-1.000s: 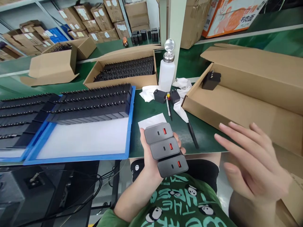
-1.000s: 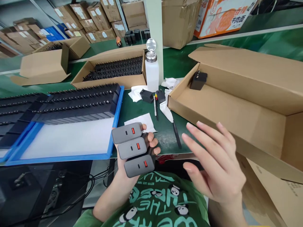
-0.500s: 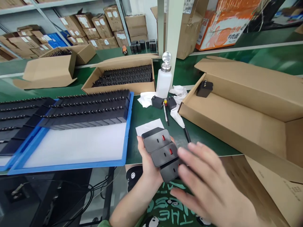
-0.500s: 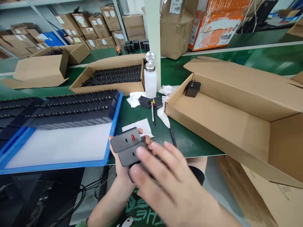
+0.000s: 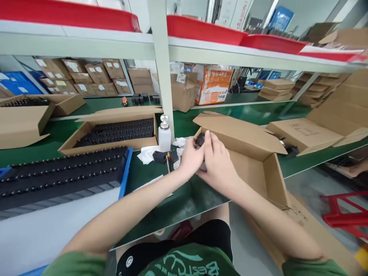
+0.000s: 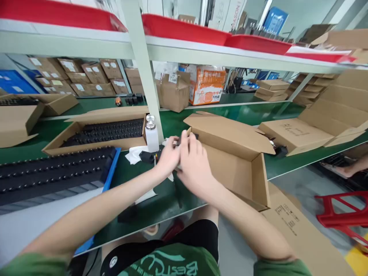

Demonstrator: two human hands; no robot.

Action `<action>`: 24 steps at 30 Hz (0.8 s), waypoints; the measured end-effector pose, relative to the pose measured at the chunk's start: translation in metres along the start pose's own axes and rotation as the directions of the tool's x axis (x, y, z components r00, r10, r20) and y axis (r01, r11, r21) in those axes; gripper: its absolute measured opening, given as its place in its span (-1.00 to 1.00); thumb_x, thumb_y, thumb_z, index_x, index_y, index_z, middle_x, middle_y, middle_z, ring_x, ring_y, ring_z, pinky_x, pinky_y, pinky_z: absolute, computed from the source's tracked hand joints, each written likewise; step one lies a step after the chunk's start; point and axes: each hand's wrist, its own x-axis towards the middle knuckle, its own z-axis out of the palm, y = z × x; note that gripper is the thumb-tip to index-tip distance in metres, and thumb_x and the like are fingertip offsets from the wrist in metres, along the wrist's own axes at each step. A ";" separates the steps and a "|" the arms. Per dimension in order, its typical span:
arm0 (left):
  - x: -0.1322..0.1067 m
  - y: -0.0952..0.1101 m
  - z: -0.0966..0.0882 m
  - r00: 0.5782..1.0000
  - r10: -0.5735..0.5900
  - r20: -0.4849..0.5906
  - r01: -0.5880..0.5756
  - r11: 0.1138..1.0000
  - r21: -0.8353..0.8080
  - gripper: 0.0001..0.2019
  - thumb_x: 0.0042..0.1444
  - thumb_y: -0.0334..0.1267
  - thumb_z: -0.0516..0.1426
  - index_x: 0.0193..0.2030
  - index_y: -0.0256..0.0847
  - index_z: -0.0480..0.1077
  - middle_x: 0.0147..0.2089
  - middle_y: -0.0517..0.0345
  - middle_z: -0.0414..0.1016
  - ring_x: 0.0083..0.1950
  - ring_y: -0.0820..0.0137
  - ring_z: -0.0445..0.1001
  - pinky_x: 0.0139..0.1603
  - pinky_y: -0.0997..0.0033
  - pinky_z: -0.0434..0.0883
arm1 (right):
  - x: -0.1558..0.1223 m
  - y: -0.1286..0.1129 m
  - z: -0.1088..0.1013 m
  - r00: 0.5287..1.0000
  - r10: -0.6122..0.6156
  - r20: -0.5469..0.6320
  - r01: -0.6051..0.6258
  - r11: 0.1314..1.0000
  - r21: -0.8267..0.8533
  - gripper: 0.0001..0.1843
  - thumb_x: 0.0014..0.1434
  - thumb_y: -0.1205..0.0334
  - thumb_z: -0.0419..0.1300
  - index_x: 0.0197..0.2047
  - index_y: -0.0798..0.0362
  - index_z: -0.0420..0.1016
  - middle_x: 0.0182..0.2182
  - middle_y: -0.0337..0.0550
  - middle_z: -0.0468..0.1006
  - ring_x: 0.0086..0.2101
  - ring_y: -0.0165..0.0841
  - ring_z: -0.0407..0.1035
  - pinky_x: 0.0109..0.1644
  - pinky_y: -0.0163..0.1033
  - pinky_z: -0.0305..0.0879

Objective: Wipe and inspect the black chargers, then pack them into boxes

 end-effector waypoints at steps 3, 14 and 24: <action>0.045 0.011 0.030 0.990 -0.049 0.134 0.024 0.984 0.179 -0.63 0.29 -0.01 0.12 0.05 -0.26 0.38 -0.03 0.02 0.48 -0.09 0.31 0.50 -0.04 0.15 0.49 | 0.021 0.059 0.003 0.989 0.145 0.030 -0.148 0.976 0.159 0.31 -0.14 0.32 0.33 0.49 0.10 -0.44 0.25 0.29 0.16 0.24 0.27 0.05 0.23 0.41 0.08; 0.082 -0.031 -0.040 0.915 -0.233 0.328 -0.120 0.620 0.775 -0.68 0.27 -0.13 0.17 0.09 -0.22 0.39 0.11 -0.01 0.44 0.06 0.24 0.48 0.06 0.08 0.48 | 0.039 0.145 0.106 0.974 0.158 0.161 -0.222 0.790 0.571 -0.42 0.29 0.05 0.21 0.30 0.03 0.22 0.24 0.03 0.28 0.14 -0.11 0.31 0.19 0.15 0.32; 0.049 -0.031 -0.034 0.913 -0.050 0.404 -0.313 0.549 0.775 -0.68 0.26 -0.11 0.17 0.04 -0.27 0.41 0.01 0.04 0.48 -0.03 0.26 0.51 -0.05 0.18 0.52 | 0.036 0.147 0.149 0.924 0.345 0.163 -0.381 0.820 0.428 -0.52 0.30 0.06 0.21 0.21 0.07 0.32 0.15 0.00 0.37 0.08 -0.16 0.35 0.14 0.11 0.36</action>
